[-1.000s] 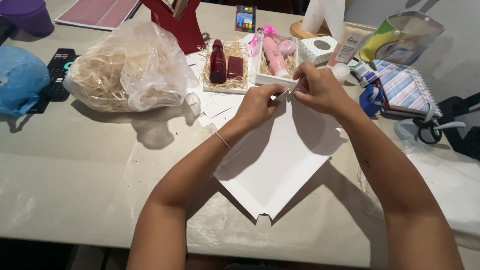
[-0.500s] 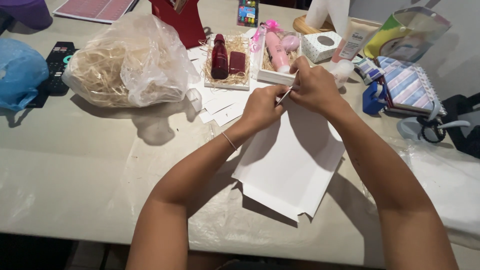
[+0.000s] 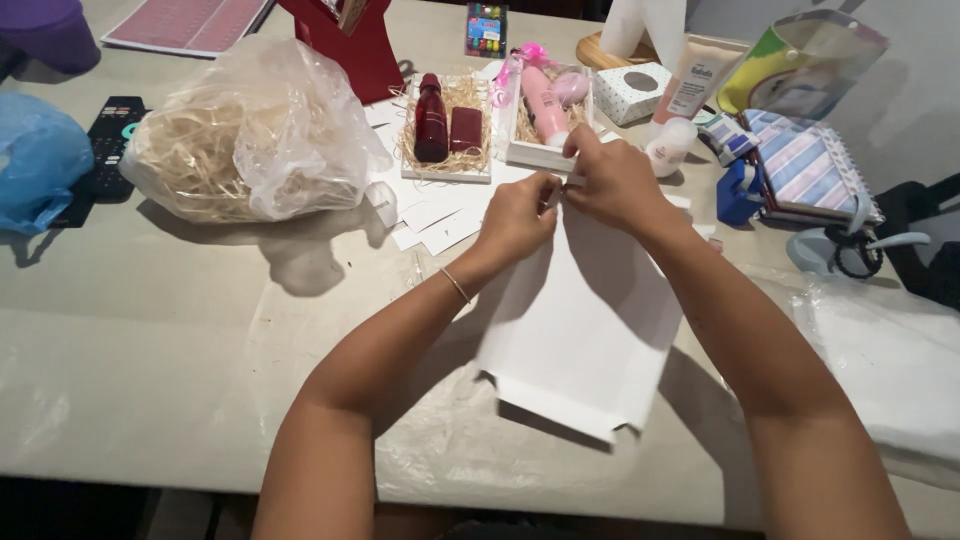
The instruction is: Assemble a white cardboard gift box by folding and creasing the flaps
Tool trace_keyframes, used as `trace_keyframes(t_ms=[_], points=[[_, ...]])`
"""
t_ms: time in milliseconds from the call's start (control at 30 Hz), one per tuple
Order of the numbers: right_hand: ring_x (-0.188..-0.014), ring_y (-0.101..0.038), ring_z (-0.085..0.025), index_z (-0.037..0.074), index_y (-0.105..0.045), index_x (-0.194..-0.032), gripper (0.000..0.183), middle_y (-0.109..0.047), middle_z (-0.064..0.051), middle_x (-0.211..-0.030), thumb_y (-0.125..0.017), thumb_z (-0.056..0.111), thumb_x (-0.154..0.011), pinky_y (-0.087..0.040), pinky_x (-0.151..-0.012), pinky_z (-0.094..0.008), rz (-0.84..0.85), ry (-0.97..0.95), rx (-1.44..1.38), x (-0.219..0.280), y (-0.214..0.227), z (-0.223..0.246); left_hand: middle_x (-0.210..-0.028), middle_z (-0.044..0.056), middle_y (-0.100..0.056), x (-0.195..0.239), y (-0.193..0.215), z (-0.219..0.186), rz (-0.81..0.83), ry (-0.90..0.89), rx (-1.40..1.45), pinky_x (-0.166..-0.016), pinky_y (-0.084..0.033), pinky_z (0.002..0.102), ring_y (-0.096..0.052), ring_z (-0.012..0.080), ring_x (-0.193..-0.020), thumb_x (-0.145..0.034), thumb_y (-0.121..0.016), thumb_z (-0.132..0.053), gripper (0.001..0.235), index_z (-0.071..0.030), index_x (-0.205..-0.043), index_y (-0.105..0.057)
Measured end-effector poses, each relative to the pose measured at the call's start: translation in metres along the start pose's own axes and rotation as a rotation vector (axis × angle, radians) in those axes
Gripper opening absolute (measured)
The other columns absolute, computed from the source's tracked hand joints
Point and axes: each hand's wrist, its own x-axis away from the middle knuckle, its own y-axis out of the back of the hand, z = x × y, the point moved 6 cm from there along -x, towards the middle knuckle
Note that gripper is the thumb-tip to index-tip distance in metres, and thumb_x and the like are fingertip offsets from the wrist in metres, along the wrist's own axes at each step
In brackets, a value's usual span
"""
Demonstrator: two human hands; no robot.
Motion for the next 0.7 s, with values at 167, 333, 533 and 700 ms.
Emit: trace_keyframes(t_ms=[167,333,533,700], points=[[-0.094,-0.074,-0.041,0.010,-0.060,-0.120,0.048,-0.078,-0.014,-0.094,-0.082,0.016,-0.077,-0.058,-0.078,-0.052,0.057,-0.022,-0.167,0.002,0.018,-0.006,-0.100,0.021,-0.077,-0.012,0.006,0.027,-0.062,0.028,-0.059,-0.084,-0.061,0.049,-0.076,0.0403,-0.095,-0.082,-0.071,-0.009,0.039,-0.002,-0.120,-0.070],[-0.114,-0.066,-0.047,-0.006,-0.063,-0.131,0.059,-0.069,-0.032,-0.120,-0.087,0.015,-0.081,-0.056,-0.092,-0.047,-0.005,-0.210,-0.416,0.043,0.072,-0.033,-0.102,0.023,-0.076,-0.008,0.027,0.028,-0.124,0.069,0.019,-0.091,-0.057,0.054,-0.073,0.0448,-0.102,-0.081,-0.069,-0.008,0.043,-0.005,-0.125,-0.065],[-0.112,-0.065,-0.031,0.001,-0.054,-0.142,0.066,-0.058,-0.018,-0.132,-0.082,0.023,-0.087,-0.060,-0.085,-0.039,-0.077,-0.570,-1.067,0.092,-0.007,-0.115,-0.113,0.029,-0.072,-0.016,0.029,0.048,-0.169,0.166,0.124,-0.098,-0.057,0.049,-0.070,0.0450,-0.112,-0.084,-0.070,-0.008,0.060,-0.016,-0.139,-0.049],[-0.097,-0.067,-0.024,0.003,-0.059,-0.131,0.054,-0.062,-0.012,-0.109,-0.082,0.002,-0.082,-0.062,-0.075,-0.039,-0.188,-0.479,-1.387,0.081,-0.030,-0.106,-0.139,0.034,-0.050,0.003,0.042,0.004,-0.032,0.047,-0.168,-0.105,-0.048,0.067,-0.057,0.0569,-0.125,-0.082,-0.075,-0.004,0.085,-0.011,-0.156,-0.032]])
